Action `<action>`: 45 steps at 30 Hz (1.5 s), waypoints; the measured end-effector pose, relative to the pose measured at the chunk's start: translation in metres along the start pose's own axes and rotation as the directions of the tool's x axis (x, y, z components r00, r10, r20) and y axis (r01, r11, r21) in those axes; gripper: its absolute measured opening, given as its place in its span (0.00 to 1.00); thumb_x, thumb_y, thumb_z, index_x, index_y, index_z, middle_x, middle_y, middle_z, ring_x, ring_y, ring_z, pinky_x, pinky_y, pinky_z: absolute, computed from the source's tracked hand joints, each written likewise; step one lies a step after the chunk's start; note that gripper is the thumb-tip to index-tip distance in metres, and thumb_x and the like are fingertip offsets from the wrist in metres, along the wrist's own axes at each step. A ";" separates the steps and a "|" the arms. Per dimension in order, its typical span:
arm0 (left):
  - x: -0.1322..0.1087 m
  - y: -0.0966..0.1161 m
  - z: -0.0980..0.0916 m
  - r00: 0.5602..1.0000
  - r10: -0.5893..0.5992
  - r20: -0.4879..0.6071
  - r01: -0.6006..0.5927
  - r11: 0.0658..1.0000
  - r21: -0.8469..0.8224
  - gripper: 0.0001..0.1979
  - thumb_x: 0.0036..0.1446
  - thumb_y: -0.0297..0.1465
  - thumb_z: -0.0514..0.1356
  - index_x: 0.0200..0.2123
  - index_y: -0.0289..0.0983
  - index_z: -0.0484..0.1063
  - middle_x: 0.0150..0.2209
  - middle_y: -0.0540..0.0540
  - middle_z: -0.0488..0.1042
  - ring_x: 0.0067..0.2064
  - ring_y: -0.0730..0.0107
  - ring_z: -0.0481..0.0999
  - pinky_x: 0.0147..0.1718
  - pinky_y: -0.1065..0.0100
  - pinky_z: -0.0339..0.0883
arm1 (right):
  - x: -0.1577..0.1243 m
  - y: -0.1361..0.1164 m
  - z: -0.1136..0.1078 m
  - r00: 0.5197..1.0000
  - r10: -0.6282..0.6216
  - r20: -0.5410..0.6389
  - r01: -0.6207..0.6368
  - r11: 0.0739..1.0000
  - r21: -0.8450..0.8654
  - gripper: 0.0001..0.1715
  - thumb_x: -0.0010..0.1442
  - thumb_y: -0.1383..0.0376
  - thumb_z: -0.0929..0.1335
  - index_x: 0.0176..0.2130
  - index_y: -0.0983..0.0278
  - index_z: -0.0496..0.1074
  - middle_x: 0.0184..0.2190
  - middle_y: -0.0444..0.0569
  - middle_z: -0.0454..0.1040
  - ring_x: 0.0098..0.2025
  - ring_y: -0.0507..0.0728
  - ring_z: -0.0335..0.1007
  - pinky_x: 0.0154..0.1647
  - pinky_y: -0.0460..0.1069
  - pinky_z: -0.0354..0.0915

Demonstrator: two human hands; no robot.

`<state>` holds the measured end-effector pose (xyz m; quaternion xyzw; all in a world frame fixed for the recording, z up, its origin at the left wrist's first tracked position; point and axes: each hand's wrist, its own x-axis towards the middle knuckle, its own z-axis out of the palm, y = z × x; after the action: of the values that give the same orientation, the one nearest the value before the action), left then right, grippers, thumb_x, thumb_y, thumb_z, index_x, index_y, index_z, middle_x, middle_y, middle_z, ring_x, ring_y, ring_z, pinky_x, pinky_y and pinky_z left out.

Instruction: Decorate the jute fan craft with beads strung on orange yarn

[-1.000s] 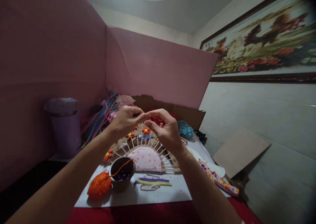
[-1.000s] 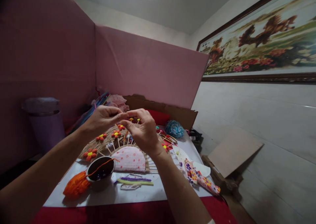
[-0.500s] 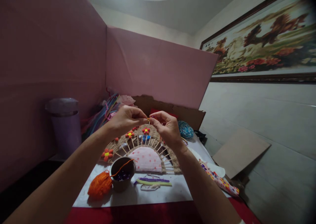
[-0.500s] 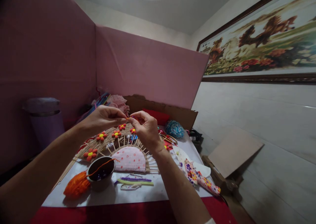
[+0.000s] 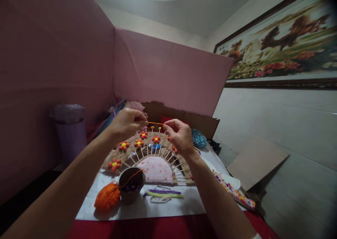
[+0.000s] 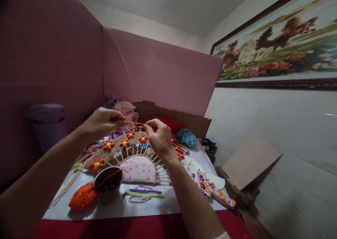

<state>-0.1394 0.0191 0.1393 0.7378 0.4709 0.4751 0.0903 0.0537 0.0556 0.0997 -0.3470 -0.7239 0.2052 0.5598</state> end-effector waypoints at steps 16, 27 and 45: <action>-0.003 0.015 0.000 1.000 0.015 -0.008 -0.014 0.985 0.170 0.07 0.44 0.30 0.63 0.17 0.35 0.74 0.15 0.51 0.67 0.19 0.75 0.62 0.20 0.71 0.52 | 0.000 0.003 -0.007 0.999 0.053 -0.006 -0.053 0.990 -0.128 0.11 0.53 0.59 0.68 0.30 0.64 0.74 0.25 0.47 0.75 0.27 0.53 0.69 0.29 0.47 0.62; -0.016 0.011 0.031 0.825 0.043 0.564 -0.259 0.915 0.309 0.10 0.43 0.21 0.55 0.23 0.35 0.76 0.20 0.50 0.72 0.23 0.75 0.65 0.23 0.72 0.52 | -0.061 0.027 -0.021 0.877 0.304 0.372 -0.210 0.939 -0.272 0.11 0.54 0.61 0.67 0.27 0.66 0.73 0.23 0.46 0.75 0.25 0.51 0.68 0.25 0.44 0.59; -0.023 -0.008 0.061 0.710 -0.116 0.695 -0.222 0.899 0.377 0.14 0.48 0.33 0.61 0.39 0.37 0.78 0.34 0.40 0.78 0.33 0.62 0.72 0.29 0.67 0.58 | -0.084 0.013 -0.046 0.802 0.329 0.499 0.052 0.794 -0.606 0.10 0.55 0.60 0.68 0.33 0.62 0.76 0.33 0.47 0.78 0.36 0.55 0.70 0.34 0.46 0.57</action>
<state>-0.0985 0.0246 0.0881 0.8766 0.4723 0.0439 0.0816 0.1126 -0.0015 0.0480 -0.4789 -0.8571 0.1072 0.1569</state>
